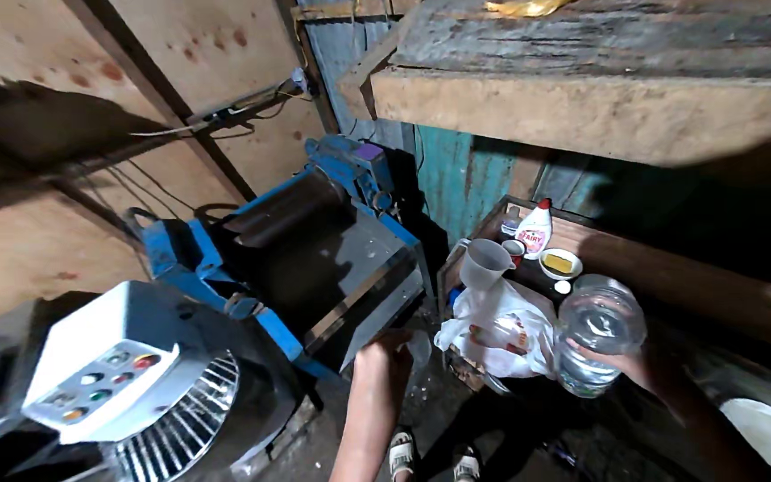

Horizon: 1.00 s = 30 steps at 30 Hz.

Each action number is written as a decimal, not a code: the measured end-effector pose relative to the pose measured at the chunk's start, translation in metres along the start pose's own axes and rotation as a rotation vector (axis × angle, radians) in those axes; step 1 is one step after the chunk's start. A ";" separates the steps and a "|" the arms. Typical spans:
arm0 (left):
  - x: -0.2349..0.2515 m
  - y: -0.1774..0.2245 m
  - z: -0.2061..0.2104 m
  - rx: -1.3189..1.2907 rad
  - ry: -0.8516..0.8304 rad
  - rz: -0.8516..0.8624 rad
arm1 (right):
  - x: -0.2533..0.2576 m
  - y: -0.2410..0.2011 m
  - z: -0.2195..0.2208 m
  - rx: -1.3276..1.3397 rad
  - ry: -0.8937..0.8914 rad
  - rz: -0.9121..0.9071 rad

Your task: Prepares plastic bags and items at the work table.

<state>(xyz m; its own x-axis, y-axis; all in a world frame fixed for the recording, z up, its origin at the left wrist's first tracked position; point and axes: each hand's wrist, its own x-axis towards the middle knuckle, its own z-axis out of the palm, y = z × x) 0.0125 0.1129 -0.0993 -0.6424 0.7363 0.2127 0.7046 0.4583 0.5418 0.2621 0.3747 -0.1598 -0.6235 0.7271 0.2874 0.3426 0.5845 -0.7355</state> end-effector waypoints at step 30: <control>0.026 -0.022 -0.007 -0.064 -0.147 -0.070 | 0.037 -0.128 0.122 -0.023 -0.434 -0.065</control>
<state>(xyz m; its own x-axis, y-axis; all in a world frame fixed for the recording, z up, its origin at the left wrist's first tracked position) -0.0217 0.1183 -0.1002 -0.6349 0.7707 0.0541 0.6361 0.4817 0.6028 0.1090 0.2829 -0.1296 -0.8801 0.4727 0.0452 0.3050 0.6357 -0.7091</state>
